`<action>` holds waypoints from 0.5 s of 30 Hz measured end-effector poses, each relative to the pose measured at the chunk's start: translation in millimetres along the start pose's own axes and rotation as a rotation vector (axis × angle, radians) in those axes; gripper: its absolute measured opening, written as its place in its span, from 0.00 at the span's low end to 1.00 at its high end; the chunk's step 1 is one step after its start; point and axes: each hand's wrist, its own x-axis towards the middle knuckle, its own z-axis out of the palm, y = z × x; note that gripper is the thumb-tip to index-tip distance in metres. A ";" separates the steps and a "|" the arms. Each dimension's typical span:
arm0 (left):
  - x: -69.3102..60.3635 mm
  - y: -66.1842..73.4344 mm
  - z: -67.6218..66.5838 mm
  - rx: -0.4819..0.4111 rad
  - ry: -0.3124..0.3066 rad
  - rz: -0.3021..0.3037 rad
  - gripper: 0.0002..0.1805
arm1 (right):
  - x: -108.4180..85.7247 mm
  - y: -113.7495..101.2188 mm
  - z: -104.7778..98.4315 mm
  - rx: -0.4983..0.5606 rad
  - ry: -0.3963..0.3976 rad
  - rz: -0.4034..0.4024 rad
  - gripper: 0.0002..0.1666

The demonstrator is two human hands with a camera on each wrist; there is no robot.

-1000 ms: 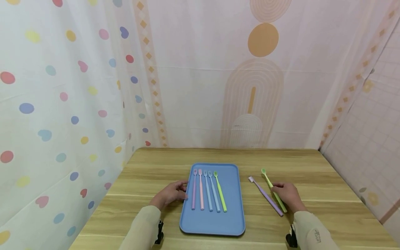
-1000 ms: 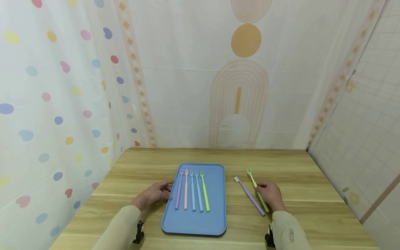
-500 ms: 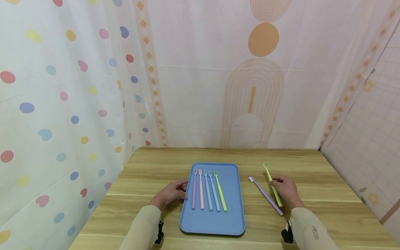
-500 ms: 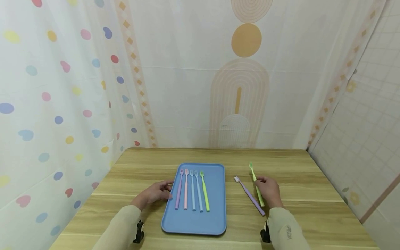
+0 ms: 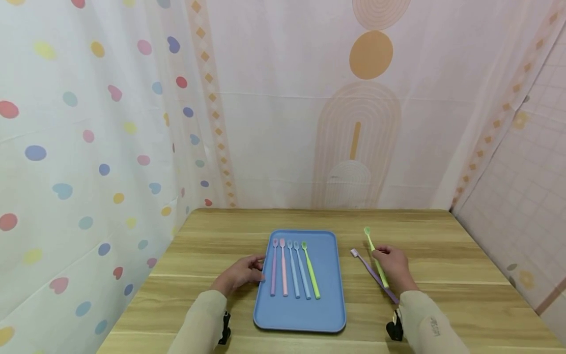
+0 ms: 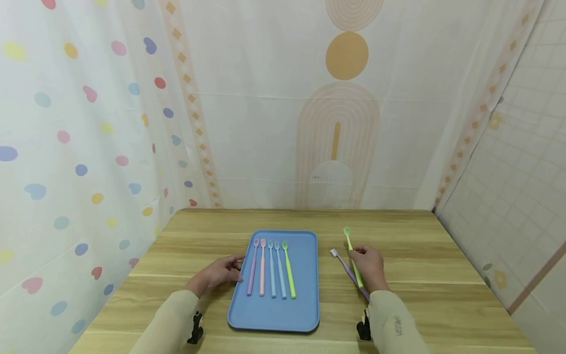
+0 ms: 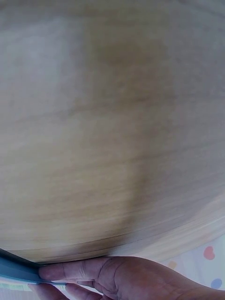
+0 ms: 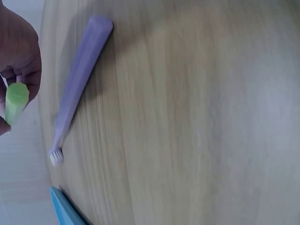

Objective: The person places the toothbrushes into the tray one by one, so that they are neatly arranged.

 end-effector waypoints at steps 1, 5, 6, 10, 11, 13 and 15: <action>-0.1 0.3 -0.2 0.000 0.001 -0.002 0.36 | 0.0 -0.7 2.0 0.001 0.006 -0.001 0.21; 0.1 0.4 -0.8 0.007 0.001 -0.005 0.37 | -1.4 -3.4 10.6 0.012 0.041 -0.005 0.20; -0.4 0.8 -0.9 0.010 0.000 -0.003 0.37 | -2.0 -3.8 13.0 0.012 0.052 -0.003 0.19; -2.0 2.2 -1.4 0.020 -0.004 0.003 0.37 | -4.3 -7.9 22.4 0.003 0.098 -0.007 0.19; -2.5 2.7 -1.2 0.022 -0.003 0.003 0.37 | -5.1 -9.6 24.4 -0.004 0.110 -0.012 0.19; -2.9 3.2 -1.1 0.025 -0.003 0.005 0.37 | -6.4 -12.1 28.4 -0.003 0.133 -0.020 0.19; -2.6 2.6 -0.9 0.029 -0.005 0.005 0.37 | -7.6 -14.2 32.0 -0.001 0.151 -0.023 0.19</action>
